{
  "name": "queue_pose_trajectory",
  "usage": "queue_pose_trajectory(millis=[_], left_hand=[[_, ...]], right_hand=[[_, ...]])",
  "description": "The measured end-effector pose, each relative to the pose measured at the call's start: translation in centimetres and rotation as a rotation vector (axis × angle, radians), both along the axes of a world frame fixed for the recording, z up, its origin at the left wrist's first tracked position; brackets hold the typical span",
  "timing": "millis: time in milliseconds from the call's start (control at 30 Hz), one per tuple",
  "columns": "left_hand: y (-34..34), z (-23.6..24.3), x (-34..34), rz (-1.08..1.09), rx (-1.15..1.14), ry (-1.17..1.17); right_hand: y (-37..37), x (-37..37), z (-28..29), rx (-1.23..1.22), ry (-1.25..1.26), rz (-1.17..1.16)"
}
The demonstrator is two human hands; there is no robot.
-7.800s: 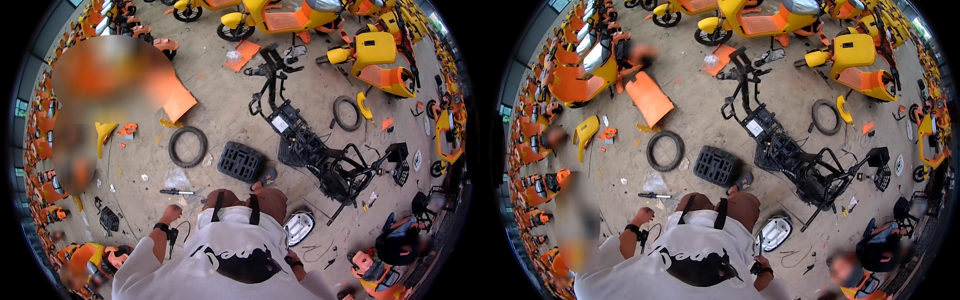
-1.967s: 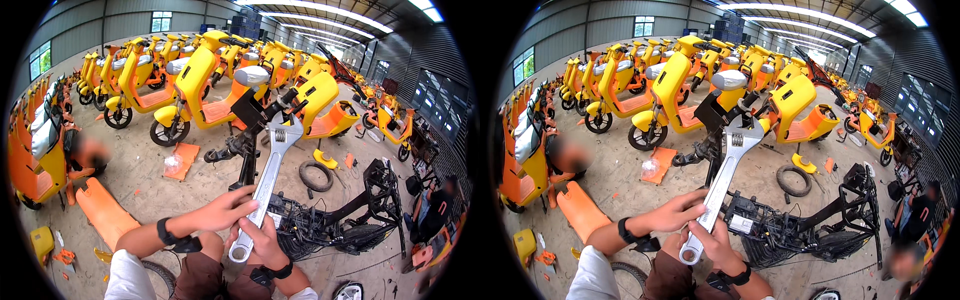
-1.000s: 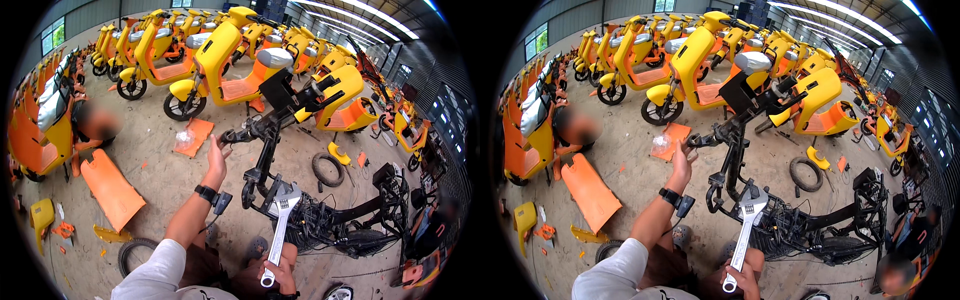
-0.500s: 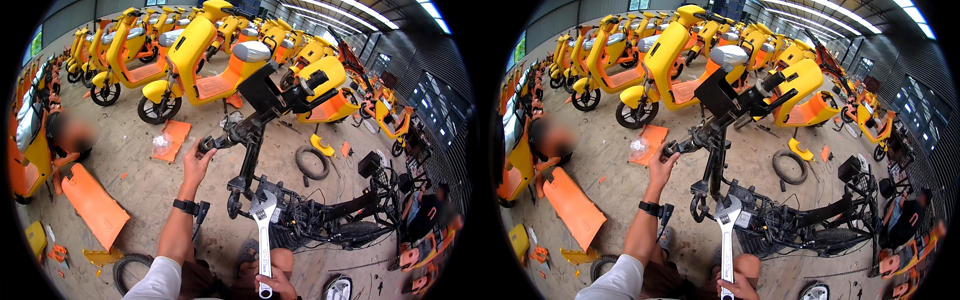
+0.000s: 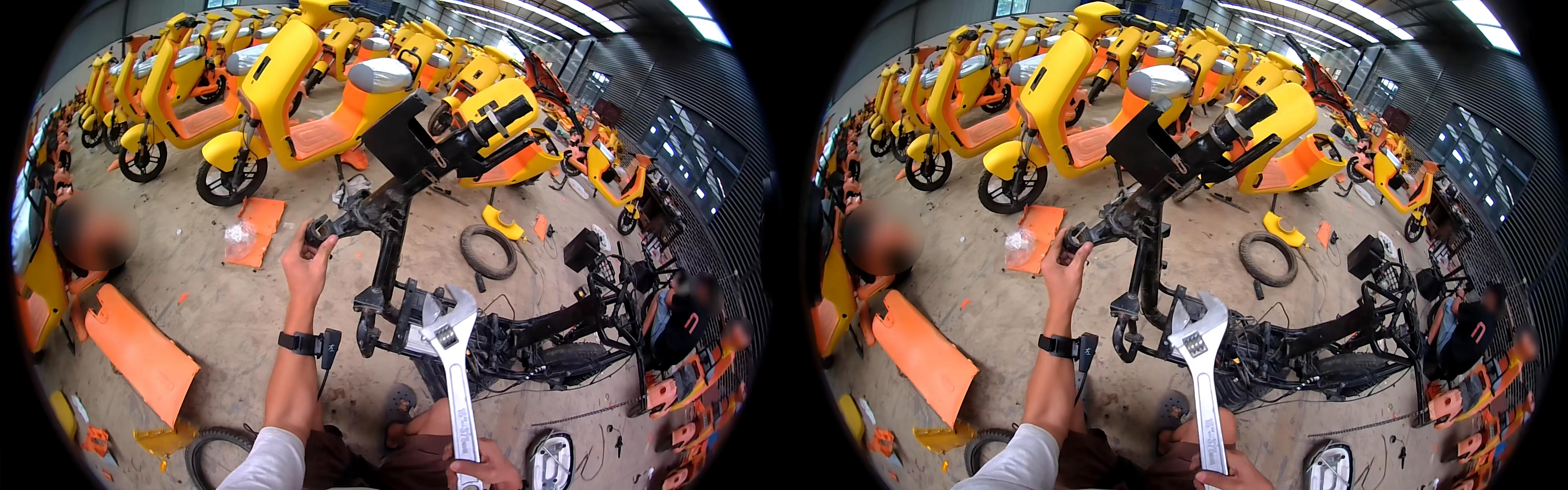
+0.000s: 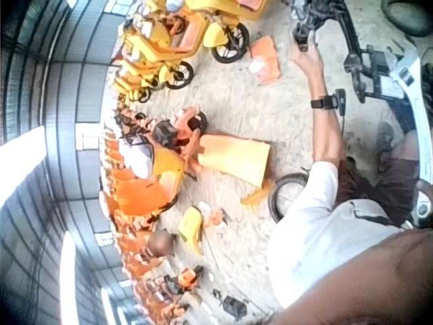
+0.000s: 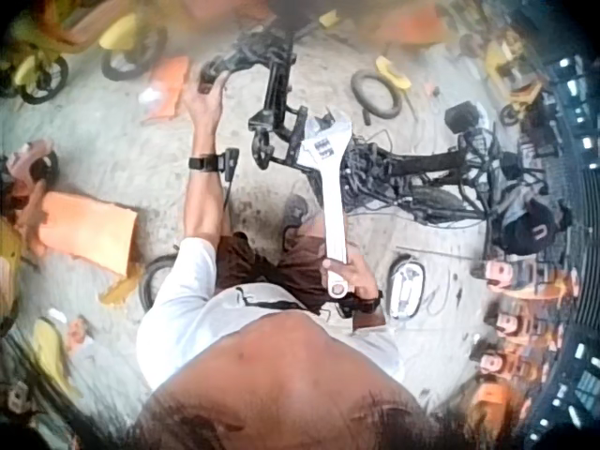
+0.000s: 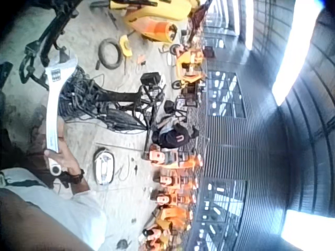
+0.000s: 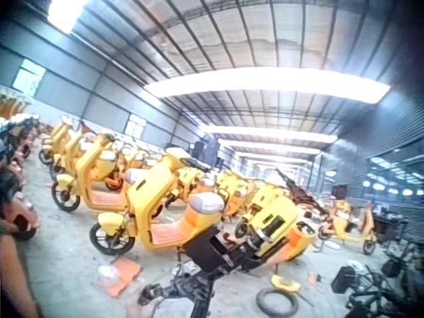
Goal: The person works on a disassembled electric scooter frame in a workshop. They use a wrench to tighten components on the handlebar stem and then wipe the frame with a plastic bag. The person is sitting on the floor during the repair process.
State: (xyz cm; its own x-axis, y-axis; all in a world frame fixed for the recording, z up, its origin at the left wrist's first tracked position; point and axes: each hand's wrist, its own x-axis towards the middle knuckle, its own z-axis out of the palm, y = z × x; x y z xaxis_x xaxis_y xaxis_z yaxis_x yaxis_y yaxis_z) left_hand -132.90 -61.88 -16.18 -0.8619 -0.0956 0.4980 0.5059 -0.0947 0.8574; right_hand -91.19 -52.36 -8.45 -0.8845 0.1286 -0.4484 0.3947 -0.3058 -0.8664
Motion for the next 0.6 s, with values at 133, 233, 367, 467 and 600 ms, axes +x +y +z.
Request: queue_pose_trajectory(millis=[133, 233, 367, 467, 600], left_hand=[[0.0, 0.0, 0.0, 0.013, -0.012, 0.001], [0.0, 0.1, 0.1, 0.019, -0.003, 0.001], [0.0, 0.2, 0.2, 0.007, 0.022, 0.01], [0.1, -0.1, 0.0, 0.001, 0.036, 0.01], [0.2, -0.4, 0.0, 0.002, 0.046, -0.042]], right_hand=[[-0.1, -2.2, 3.3, -0.044, 0.119, -0.066], [-0.1, -5.0, 4.7, -0.045, 0.304, 0.022], [-0.3, -8.9, 5.3, 0.027, 0.465, 0.1], [-0.7, -11.0, 5.2, 0.107, 0.513, 0.06], [-1.4, -12.8, 5.1, 0.094, 0.54, -0.003]])
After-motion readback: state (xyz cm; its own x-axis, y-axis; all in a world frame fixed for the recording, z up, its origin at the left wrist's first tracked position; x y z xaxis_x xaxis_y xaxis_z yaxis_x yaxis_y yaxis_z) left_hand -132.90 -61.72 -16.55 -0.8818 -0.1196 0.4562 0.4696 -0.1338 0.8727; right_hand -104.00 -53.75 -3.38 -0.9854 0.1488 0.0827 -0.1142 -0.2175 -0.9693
